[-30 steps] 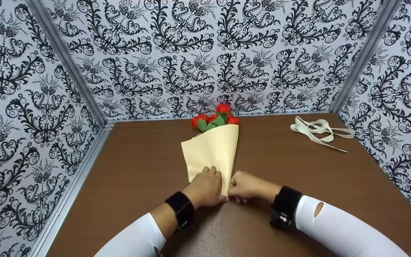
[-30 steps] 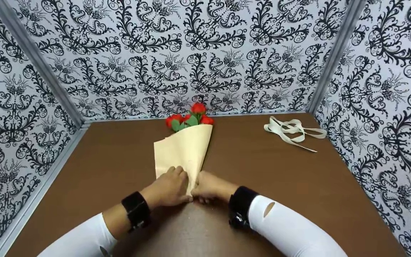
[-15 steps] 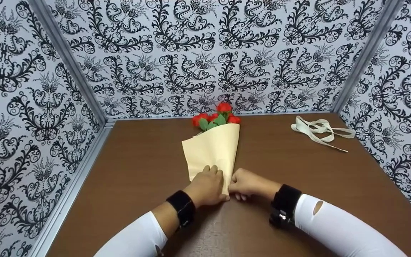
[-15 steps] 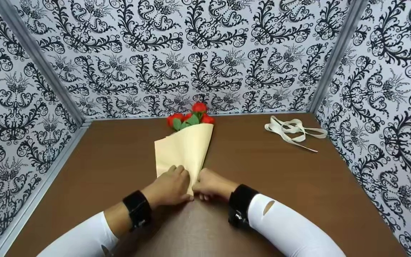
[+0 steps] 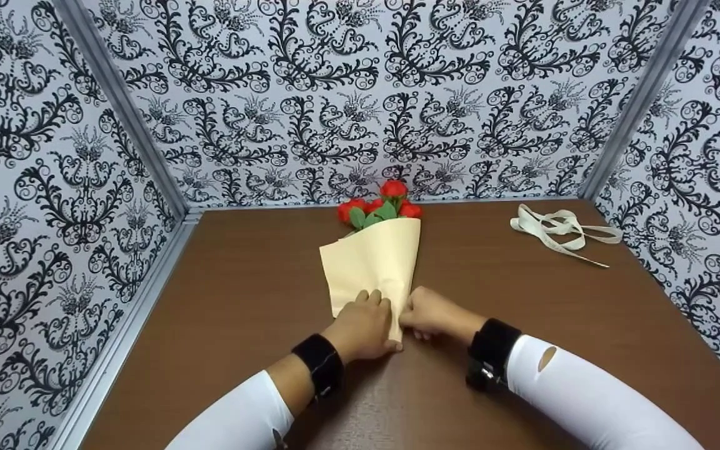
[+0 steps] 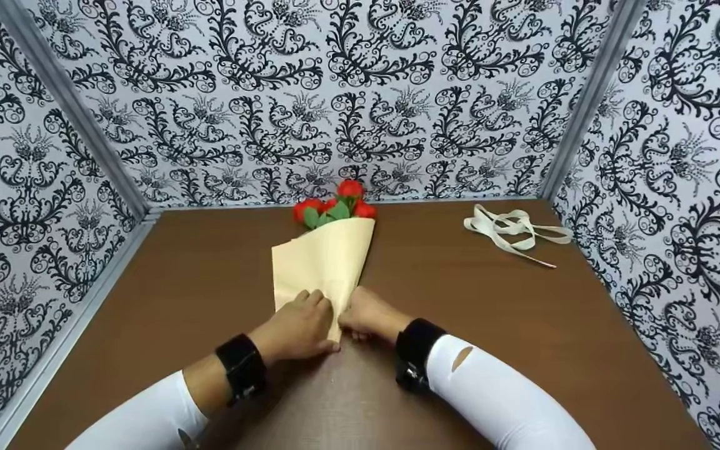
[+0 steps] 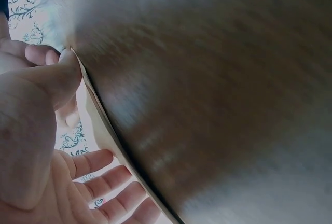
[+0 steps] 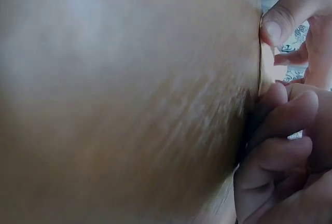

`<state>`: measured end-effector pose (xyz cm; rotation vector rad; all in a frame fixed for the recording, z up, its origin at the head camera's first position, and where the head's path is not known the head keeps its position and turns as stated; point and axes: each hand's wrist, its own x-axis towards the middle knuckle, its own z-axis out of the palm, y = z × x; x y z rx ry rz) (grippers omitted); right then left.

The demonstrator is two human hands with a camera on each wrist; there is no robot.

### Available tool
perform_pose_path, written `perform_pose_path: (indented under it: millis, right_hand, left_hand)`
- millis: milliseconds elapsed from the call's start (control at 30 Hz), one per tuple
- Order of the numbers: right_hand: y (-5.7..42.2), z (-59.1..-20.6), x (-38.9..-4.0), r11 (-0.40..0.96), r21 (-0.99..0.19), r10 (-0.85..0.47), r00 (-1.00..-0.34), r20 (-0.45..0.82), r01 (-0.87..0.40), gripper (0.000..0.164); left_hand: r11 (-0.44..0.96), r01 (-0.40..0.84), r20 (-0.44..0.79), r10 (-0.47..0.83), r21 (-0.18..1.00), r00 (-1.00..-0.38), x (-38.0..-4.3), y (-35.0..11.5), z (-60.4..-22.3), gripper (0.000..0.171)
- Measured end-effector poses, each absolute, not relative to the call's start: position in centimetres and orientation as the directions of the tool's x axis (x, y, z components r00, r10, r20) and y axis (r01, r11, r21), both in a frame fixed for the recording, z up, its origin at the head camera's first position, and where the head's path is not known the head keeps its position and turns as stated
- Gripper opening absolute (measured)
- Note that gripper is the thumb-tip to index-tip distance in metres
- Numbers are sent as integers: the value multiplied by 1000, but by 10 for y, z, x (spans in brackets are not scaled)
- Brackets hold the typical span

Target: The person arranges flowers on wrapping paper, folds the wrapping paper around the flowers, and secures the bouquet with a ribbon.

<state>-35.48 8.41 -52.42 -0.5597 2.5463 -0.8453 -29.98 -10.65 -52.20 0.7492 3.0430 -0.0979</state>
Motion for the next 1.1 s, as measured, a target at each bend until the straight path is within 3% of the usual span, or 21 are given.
perform_pose_path:
  millis: [367, 567, 900, 1100]
  right_hand:
    - [80, -528, -392, 757, -629, -398, -888, -232, -175, 32]
    - [86, -525, -428, 782, -616, -292, -931, -220, -100, 31]
    - [86, -521, -465, 809, -588, -238, -911, -337, 6, 31]
    - [90, -522, -482, 837, -546, -233, -920, -316, -24, 36]
  left_hand:
    - [915, 403, -54, 403, 10, -914, -304, -112, -522, 94]
    - [917, 398, -59, 399, 24, -915, -307, -109, -520, 91]
    - [918, 395, -67, 397, 36, -915, -307, -107, -519, 92]
    - [915, 404, -97, 404, 25, -910, -305, -105, -517, 91]
